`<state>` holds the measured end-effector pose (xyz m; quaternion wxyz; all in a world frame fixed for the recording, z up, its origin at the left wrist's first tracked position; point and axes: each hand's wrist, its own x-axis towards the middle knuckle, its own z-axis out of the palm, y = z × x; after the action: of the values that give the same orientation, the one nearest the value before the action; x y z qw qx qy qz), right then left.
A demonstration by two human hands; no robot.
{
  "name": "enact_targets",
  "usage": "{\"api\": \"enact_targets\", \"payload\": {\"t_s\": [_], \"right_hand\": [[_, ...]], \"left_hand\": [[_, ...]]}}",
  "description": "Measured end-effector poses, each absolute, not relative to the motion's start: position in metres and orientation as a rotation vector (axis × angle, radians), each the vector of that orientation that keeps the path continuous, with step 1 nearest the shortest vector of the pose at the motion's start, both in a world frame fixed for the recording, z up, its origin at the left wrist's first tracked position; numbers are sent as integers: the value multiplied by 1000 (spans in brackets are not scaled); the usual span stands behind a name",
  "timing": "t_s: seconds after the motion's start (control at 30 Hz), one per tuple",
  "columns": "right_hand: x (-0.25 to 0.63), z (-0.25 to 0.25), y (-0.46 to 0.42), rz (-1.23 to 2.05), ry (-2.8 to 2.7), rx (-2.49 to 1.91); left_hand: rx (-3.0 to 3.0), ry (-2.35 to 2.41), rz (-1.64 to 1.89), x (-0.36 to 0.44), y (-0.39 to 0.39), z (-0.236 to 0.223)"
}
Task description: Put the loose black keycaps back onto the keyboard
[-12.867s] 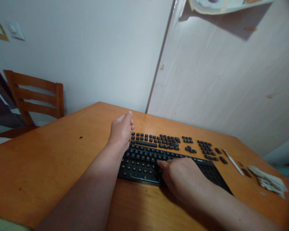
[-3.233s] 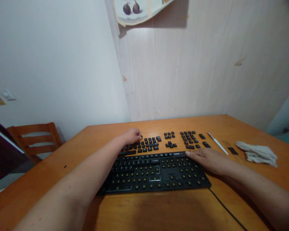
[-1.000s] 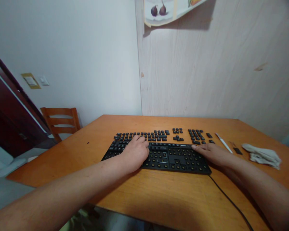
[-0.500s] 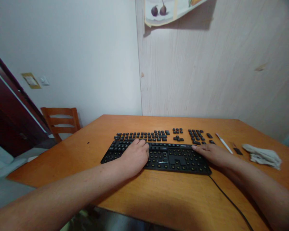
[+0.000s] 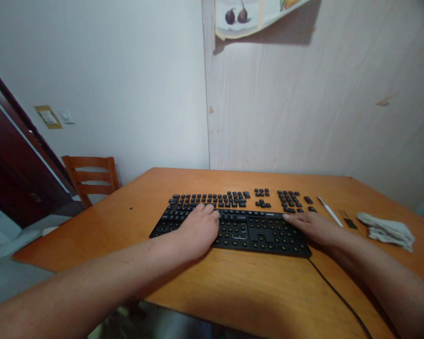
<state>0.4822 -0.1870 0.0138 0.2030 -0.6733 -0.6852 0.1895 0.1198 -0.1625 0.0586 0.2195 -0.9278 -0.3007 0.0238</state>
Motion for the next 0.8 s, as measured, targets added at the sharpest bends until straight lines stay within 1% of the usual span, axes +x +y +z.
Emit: {"api": "enact_targets", "payload": {"t_s": [0.1,0.27,0.4,0.53,0.7,0.8], "right_hand": [[484,13,-185,681,-1926,-1872],[486,12,-184,679,-1926,-1867],[485,12,-185,668,-1940,-1860],[484,12,-186,646,-1936,-1832],[484,12,-186,644,-1954,-1817],[485,12,-186,642,-1947,-1824]], "left_hand": [[-2620,-890,14,118,-159,70],[-2681,-1042,-49,112,-144,88],[-2744,-1176,-116,107,-125,87],[-2720,-1437,-179,107,-108,79],[-2774,-1684,-71,114,-97,73],[-2815,-1754,17,119,-98,73]]}}
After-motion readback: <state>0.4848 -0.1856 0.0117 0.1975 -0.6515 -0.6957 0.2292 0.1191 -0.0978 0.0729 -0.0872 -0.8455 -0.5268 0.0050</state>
